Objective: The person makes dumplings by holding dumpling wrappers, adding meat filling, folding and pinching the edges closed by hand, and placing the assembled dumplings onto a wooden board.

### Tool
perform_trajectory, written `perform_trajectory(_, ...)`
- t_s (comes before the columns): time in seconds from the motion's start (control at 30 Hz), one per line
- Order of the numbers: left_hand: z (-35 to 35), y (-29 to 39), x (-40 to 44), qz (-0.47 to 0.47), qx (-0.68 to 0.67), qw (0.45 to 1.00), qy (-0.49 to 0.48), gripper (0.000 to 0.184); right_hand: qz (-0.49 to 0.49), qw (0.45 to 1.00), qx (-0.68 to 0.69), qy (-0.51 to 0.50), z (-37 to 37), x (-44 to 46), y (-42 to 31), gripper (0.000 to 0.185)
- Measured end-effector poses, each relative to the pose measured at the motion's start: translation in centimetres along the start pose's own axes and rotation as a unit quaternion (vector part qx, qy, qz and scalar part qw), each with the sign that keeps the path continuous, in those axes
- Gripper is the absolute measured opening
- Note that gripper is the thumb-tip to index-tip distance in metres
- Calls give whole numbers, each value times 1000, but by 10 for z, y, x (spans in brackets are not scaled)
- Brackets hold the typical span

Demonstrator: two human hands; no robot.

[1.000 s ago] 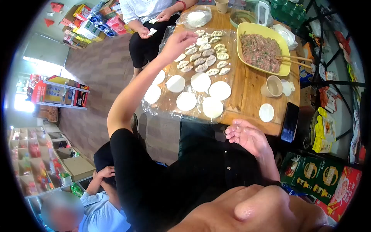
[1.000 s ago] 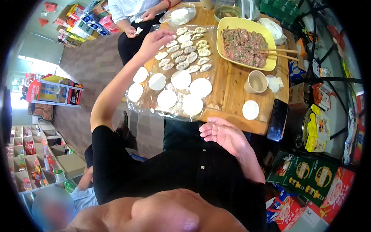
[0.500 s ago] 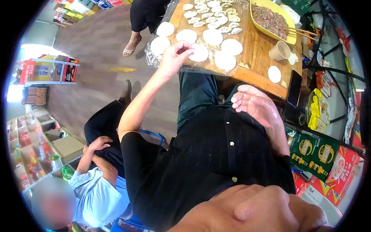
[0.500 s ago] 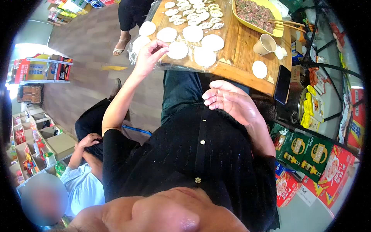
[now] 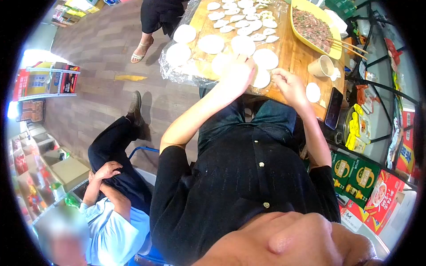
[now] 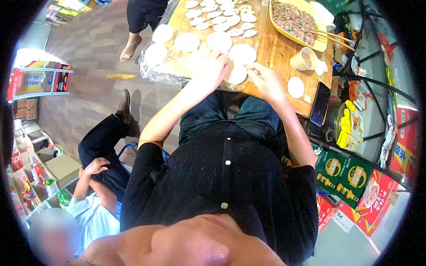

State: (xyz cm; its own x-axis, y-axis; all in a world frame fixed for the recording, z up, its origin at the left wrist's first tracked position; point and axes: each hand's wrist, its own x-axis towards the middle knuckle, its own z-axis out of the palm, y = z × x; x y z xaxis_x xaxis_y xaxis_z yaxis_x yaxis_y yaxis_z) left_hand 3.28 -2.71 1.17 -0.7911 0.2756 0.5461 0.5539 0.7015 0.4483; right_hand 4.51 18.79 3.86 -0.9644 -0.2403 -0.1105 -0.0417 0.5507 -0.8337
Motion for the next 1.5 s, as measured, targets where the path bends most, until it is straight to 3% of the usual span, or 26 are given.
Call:
perform_trajectory(0.03,1,3,3,10,35,999,-7,12,4,1000,3,-2,2,1,-8,23)
perform_trajectory(0.1,3,6,6,22,69,997,-18,12,33,988,-143,-52,0,-1,-25,26)
perform_trajectory(0.3,11,3,10,-3,63,997,-54,18,-4,997,-79,-25,4,-3,-8,25)
perform_trajectory(0.53,12,-6,16,-65,-46,993,-88,15,-1,999,-31,-24,0,-1,0,23)
perform_trajectory(0.63,5,-3,18,-71,-79,989,-102,12,-44,997,-40,40,0,0,-11,25)
perform_trajectory(0.7,-4,7,19,-58,-93,987,-113,11,-184,972,-93,111,1,2,-19,28)
perform_trajectory(0.73,-10,16,19,-76,-132,979,-134,10,-184,972,-92,113,1,1,-20,28)
perform_trajectory(0.83,-26,34,16,-74,-174,971,-145,11,-122,992,23,-31,0,-1,-17,28)
perform_trajectory(0.9,-37,39,16,-71,-211,966,-135,12,-98,993,-47,-43,-5,-10,-27,21)
perform_trajectory(0.93,-46,42,16,-129,-261,940,-177,18,-83,993,-65,-53,-9,-15,-34,20)
perform_trajectory(1.0,-58,44,13,-149,-360,909,-147,35,-145,985,-62,-69,-15,-24,-51,20)
perform_trajectory(1.03,-54,34,9,-146,-466,856,-169,59,-183,977,-72,-78,-18,-29,-58,17)
perform_trajectory(1.07,-49,28,2,-141,-461,860,-165,59,-208,967,-102,-107,-23,-31,-71,15)
perform_trajectory(1.1,-46,28,-2,-180,-637,725,-191,66,-222,963,-97,-119,-24,-35,-80,15)
perform_trajectory(1.13,-40,29,-7,-209,-781,550,-209,72,-234,959,-92,-132,-24,-38,-85,15)
perform_trajectory(1.17,-30,25,-14,-206,-791,527,-231,76,-261,954,-95,-111,-22,-37,-83,15)
perform_trajectory(1.2,-35,35,-18,-235,-829,451,-233,71,-260,955,-96,-108,-18,-35,-78,15)
perform_trajectory(1.27,-28,35,-31,-279,-835,424,-214,61,-263,950,-165,-43,-15,-31,-66,17)
perform_trajectory(1.3,-26,37,-34,-278,-835,418,-226,61,-219,950,-214,-58,-19,-31,-69,19)
perform_trajectory(1.37,-20,42,-37,-362,-824,397,-177,50,-207,949,-234,-45,-23,-30,-63,20)
perform_trajectory(1.4,-15,44,-39,-361,-824,393,-189,50,-206,945,-251,-42,-25,-31,-61,21)
perform_trajectory(1.47,-9,47,-45,-408,-813,372,-184,44,-190,949,-249,-30,-37,-34,-62,19)
perform_trajectory(1.5,-11,50,-46,-433,-799,376,-181,44,-153,972,-178,-4,-46,-34,-56,18)
